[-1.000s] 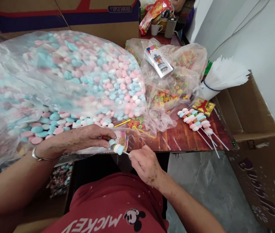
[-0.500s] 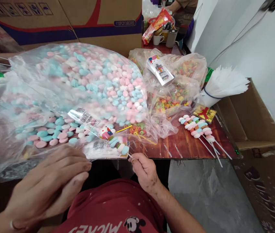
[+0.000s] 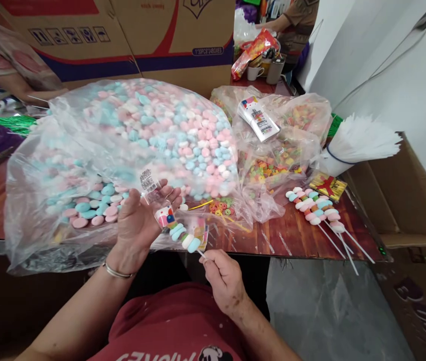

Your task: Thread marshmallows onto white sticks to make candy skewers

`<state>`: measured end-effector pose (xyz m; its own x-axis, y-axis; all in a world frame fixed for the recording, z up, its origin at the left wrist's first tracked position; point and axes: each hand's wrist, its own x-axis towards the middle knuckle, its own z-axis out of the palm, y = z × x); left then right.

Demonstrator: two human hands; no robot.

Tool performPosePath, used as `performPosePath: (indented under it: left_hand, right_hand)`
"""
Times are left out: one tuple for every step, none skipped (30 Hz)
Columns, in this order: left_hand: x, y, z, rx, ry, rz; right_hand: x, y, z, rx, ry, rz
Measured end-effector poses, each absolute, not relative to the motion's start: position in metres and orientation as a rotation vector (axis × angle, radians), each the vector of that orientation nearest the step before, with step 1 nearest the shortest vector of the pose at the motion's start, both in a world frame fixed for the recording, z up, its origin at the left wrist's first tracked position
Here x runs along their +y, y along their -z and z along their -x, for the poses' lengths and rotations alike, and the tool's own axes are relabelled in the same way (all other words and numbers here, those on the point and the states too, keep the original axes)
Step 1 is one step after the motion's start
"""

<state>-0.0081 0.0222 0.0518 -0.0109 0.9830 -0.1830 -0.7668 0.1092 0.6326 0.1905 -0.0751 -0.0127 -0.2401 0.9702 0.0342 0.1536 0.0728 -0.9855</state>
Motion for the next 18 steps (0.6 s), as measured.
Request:
performPosePath:
  left_hand:
    - [0.024,-0.051,0.006,0.664,-1.455,-0.391]
    - [0.025,-0.051,0.004,0.646,-1.459,-0.39]
    - [0.025,-0.05,0.001,0.628,-1.461,-0.397]
    - [0.025,-0.05,-0.003,0.611,-1.463,-0.412]
    - [0.024,-0.051,-0.008,0.601,-1.468,-0.431]
    - [0.023,-0.051,-0.013,0.598,-1.473,-0.449]
    - [0.022,-0.051,-0.018,0.604,-1.481,-0.468]
    - [0.02,-0.05,-0.023,0.615,-1.49,-0.484]
    - [0.018,-0.05,-0.027,0.629,-1.497,-0.496]
    - [0.016,-0.048,-0.031,0.642,-1.5,-0.502]
    - [0.014,-0.047,-0.034,0.652,-1.505,-0.505]
    - [0.013,-0.045,-0.035,0.659,-1.506,-0.508]
    - [0.011,-0.043,-0.036,0.666,-1.5,-0.511]
    - [0.01,-0.042,-0.035,0.672,-1.481,-0.516]
    - [0.009,-0.041,-0.034,0.681,-1.453,-0.526]
    - [0.008,-0.04,-0.031,0.69,-1.425,-0.537]
    - [0.009,-0.041,-0.028,0.695,-1.4,-0.548]
    - [0.01,-0.042,-0.023,0.696,-1.389,-0.555]
  right_hand:
    - [-0.076,0.013,-0.189,-1.539,-1.259,1.166]
    - [-0.076,0.013,-0.188,-1.548,-1.247,1.169]
    - [-0.077,0.013,-0.186,-1.567,-1.21,1.176]
    - [-0.076,0.013,-0.183,-1.606,-1.131,1.186]
    - [-0.075,0.013,-0.18,-1.666,-1.002,1.193]
    - [-0.073,0.012,-0.176,-1.739,-0.825,1.194]
    - [-0.07,0.012,-0.173,-1.812,-0.616,1.19]
    - [-0.067,0.011,-0.17,-1.873,-0.399,1.183]
    - [-0.064,0.011,-0.167,-1.913,-0.202,1.178]
    - [-0.061,0.01,-0.165,-1.931,-0.047,1.178]
    - [-0.059,0.01,-0.164,-1.933,0.051,1.181]
    - [-0.057,0.009,-0.163,-1.928,0.083,1.187]
    - [-0.056,0.008,-0.164,-1.921,0.047,1.196]
    - [-0.056,0.006,-0.165,-1.909,-0.058,1.207]
    - [-0.058,0.005,-0.167,-1.884,-0.211,1.221]
    - [-0.059,0.005,-0.169,-1.845,-0.385,1.233]
    - [-0.061,0.004,-0.171,-1.793,-0.55,1.239]
    - [-0.064,0.004,-0.172,-1.738,-0.682,1.239]
